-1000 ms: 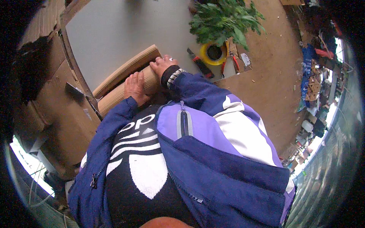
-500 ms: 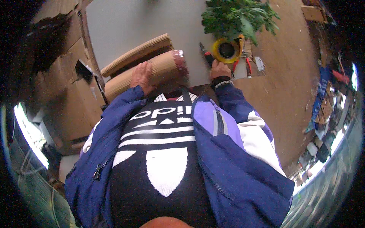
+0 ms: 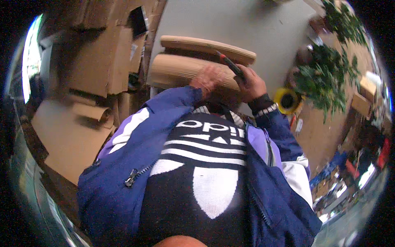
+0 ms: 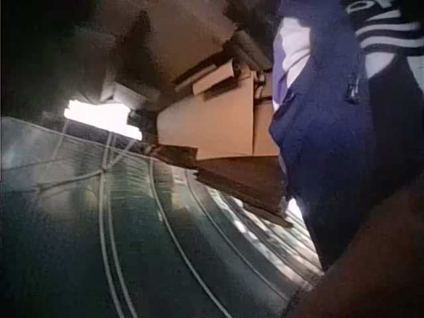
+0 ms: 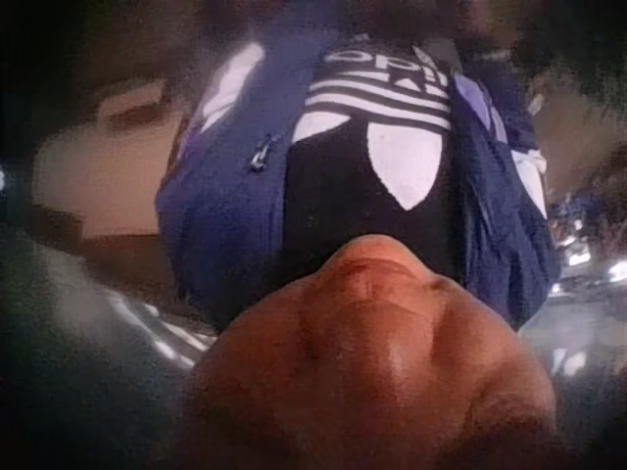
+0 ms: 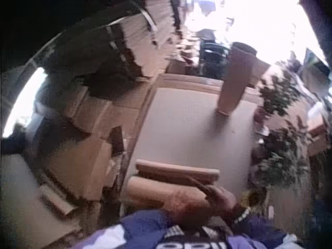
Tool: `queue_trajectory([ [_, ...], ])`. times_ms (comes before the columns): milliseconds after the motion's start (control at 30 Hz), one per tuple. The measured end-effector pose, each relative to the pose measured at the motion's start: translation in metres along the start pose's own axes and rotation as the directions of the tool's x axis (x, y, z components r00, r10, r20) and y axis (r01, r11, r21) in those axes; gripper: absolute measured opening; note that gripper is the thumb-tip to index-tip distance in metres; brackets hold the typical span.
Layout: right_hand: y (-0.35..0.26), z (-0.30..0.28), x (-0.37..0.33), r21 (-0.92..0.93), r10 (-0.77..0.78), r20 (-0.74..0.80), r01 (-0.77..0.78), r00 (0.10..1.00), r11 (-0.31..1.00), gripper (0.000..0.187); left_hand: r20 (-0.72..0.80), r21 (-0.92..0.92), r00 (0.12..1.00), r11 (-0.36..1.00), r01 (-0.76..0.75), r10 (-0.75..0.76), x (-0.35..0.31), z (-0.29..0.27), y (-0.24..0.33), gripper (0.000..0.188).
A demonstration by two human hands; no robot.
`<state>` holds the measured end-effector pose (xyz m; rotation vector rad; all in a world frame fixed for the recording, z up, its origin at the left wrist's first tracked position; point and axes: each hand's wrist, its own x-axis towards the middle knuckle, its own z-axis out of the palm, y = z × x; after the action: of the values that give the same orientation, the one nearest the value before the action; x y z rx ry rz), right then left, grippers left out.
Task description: The person places a potted plant inside a corrugated cardboard tube, then secures the tube with yellow packing tape. They repeat the process with a second tube, wrapping tape around its circumference and cutting the tape with a dispenser.
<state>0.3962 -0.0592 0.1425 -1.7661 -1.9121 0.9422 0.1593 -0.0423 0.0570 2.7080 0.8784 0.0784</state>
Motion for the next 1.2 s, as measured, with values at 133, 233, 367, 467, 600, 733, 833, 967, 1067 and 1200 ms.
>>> queue_trajectory([
  [133,-0.046,0.062,0.099,-0.309,-0.132,0.336,0.241,0.933,0.920,0.048,0.556,-0.330,0.830,0.906,0.266,-0.041,0.021,-0.019,-0.005,0.061],
  [233,-0.074,0.102,0.140,-0.365,-0.097,0.510,0.317,0.855,0.875,0.052,0.449,-0.330,0.893,0.921,0.207,-0.040,0.016,-0.022,-0.004,0.059],
  [367,-0.095,0.138,0.165,-0.418,-0.117,0.564,0.405,0.818,0.813,0.055,0.121,-0.196,0.992,0.978,0.067,-0.044,-0.005,-0.004,0.004,0.057],
  [467,-0.092,0.158,0.173,-0.422,-0.129,0.549,0.406,0.826,0.811,0.051,0.011,-0.146,0.999,0.989,0.036,-0.035,-0.010,0.011,0.007,0.055],
  [600,-0.084,0.172,0.181,-0.436,-0.125,0.572,0.430,0.811,0.791,0.051,-0.069,-0.114,0.997,0.993,0.023,-0.031,-0.012,0.020,0.010,0.053],
  [733,-0.070,0.123,0.166,-0.433,-0.119,0.622,0.467,0.774,0.771,0.059,-0.101,-0.094,0.995,0.996,0.010,-0.019,-0.013,0.019,0.008,0.052],
  [833,-0.048,0.063,0.135,-0.516,0.091,0.688,0.397,0.720,0.759,0.070,-0.116,-0.084,0.993,0.996,-0.004,-0.006,-0.007,0.017,0.003,0.051],
  [967,-0.035,0.048,0.121,-0.517,0.047,0.653,0.399,0.756,0.757,0.072,-0.076,-0.092,0.997,0.995,-0.026,0.019,0.004,0.012,-0.003,0.049],
  [1067,-0.016,0.031,0.104,-0.547,0.069,0.617,0.364,0.784,0.754,0.062,-0.069,-0.139,0.997,0.990,0.032,-0.042,0.001,0.014,0.001,0.051],
  [1200,0.043,-0.041,0.039,-0.652,0.208,0.539,0.249,0.816,0.716,0.061,-0.066,-0.077,0.997,0.997,0.029,-0.034,-0.011,0.023,0.000,0.058],
])
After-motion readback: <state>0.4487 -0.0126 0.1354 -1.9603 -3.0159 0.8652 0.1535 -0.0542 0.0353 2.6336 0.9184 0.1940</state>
